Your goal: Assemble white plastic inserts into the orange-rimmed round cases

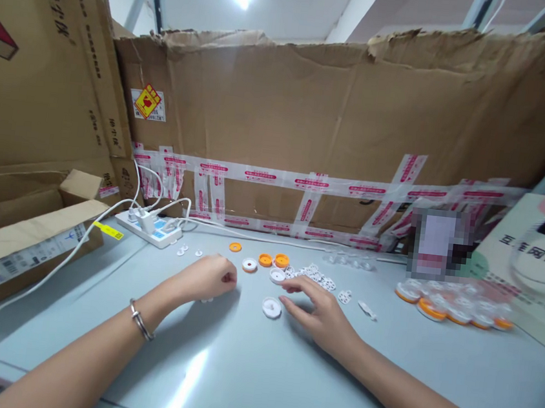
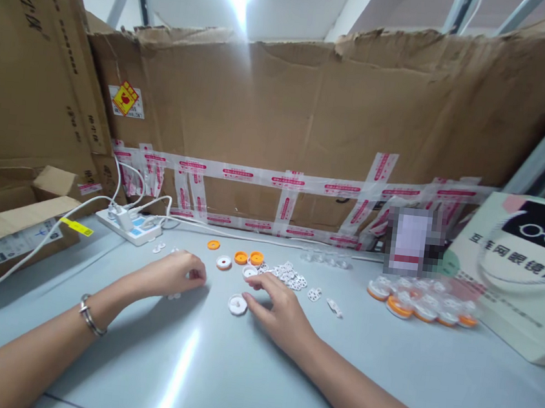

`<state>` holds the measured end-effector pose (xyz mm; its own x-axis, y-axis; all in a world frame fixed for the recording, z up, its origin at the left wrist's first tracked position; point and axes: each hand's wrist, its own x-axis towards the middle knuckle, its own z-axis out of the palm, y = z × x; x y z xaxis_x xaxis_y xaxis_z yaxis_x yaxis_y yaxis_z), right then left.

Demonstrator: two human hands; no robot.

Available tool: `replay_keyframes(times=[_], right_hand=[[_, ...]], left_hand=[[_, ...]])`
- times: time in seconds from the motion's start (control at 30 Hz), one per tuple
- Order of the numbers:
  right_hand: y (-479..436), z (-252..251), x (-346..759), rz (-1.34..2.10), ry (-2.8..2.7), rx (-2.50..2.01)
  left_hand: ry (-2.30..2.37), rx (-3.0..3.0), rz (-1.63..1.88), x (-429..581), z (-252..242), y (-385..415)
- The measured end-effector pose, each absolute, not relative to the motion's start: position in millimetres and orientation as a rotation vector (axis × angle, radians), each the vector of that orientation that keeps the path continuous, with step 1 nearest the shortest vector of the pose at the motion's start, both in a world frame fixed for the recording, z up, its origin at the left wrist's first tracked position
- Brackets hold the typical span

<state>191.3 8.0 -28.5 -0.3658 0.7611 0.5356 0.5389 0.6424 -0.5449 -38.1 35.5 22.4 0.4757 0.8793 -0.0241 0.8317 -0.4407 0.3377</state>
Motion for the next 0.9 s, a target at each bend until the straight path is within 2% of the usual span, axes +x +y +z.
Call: replay_keyframes(times=[0.17, 0.37, 0.47, 0.67, 0.9], right_hand=[[5, -27, 190, 0.143, -2.087, -0.678], [6, -27, 194, -0.045, -2.132, -0.450], [10, -30, 199, -0.108, -2.178, -0.483], [17, -34, 201, -0.045, -2.364, -0.735], [17, -36, 199, -0.002, -2.449, -0.745]], left_hand=[[1.088, 1.922, 0.658, -5, 11, 22], [0.907, 1.518, 0.716, 10, 5, 12], [0.963, 1.727, 0.688, 4, 7, 14], [1.077, 2.632, 0.539, -10, 6, 16], [1.145, 2.772, 0.262, -9, 0, 12]])
